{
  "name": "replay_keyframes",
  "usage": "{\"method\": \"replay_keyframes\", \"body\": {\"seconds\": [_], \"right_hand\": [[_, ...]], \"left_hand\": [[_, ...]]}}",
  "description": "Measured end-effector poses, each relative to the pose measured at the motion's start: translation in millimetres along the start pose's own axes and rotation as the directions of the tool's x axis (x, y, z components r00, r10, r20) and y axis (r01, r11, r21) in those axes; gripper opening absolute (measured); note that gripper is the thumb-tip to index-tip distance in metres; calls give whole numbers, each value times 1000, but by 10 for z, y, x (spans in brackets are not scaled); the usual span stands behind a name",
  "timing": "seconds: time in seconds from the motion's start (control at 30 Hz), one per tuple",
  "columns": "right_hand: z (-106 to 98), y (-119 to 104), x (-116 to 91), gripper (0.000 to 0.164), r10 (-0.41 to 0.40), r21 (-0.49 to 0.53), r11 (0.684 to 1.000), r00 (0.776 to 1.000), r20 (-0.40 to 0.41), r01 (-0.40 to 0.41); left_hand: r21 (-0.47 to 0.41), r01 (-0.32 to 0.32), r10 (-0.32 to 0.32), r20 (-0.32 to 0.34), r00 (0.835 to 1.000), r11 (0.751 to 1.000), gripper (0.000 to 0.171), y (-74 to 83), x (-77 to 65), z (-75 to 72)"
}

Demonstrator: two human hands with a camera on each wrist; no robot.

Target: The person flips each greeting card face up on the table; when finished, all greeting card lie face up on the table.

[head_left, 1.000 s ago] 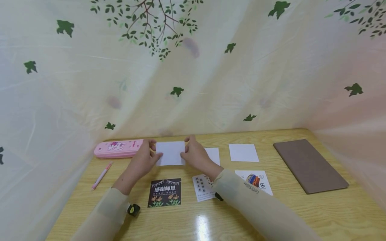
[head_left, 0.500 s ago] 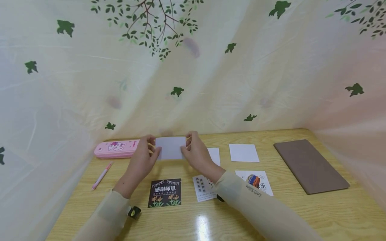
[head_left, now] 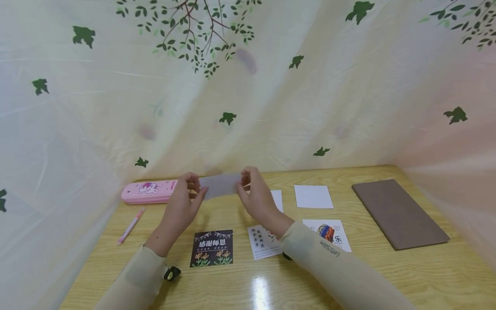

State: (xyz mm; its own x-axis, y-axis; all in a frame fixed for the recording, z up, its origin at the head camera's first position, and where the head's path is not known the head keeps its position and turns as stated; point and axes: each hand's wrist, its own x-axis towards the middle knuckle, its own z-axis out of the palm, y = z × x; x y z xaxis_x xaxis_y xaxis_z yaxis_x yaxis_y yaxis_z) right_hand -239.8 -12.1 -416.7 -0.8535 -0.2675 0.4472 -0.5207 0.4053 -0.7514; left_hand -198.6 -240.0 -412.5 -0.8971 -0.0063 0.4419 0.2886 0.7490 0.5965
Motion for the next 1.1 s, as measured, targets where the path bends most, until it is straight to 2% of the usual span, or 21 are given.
{"method": "replay_keyframes", "body": {"seconds": [0.13,0.27,0.33,0.47,0.6,0.83,1.0,1.1], "right_hand": [[-10,23,-26,22,-72,-15,997,997,-23,72],[-25,41,-55,18,-124,-55,991,992,-34,122],[-40,48,-67,18,-140,-68,988,989,-37,137],[-83,63,-78,18,-165,-90,983,986,-39,161],[-129,87,-71,24,-168,-95,982,986,-14,166],[-198,135,-31,44,-84,-7,996,995,48,84],[-230,171,-34,46,-2,51,999,996,92,-2],[-241,192,-37,45,72,118,989,988,137,-89]], "left_hand": [[0,-57,57,-20,998,998,34,3,-23,-3],[31,-157,159,-48,986,987,25,-19,-45,7],[53,-223,227,-64,972,973,22,-32,-52,9],[112,-343,353,-88,931,932,22,-49,-62,5],[190,-403,425,-88,901,895,25,-59,-73,-1],[222,-472,500,-87,862,853,26,-75,-73,-16],[265,-505,540,-73,839,821,27,-80,-87,-33],[289,-533,569,-51,821,795,29,-84,-95,-42]]}}
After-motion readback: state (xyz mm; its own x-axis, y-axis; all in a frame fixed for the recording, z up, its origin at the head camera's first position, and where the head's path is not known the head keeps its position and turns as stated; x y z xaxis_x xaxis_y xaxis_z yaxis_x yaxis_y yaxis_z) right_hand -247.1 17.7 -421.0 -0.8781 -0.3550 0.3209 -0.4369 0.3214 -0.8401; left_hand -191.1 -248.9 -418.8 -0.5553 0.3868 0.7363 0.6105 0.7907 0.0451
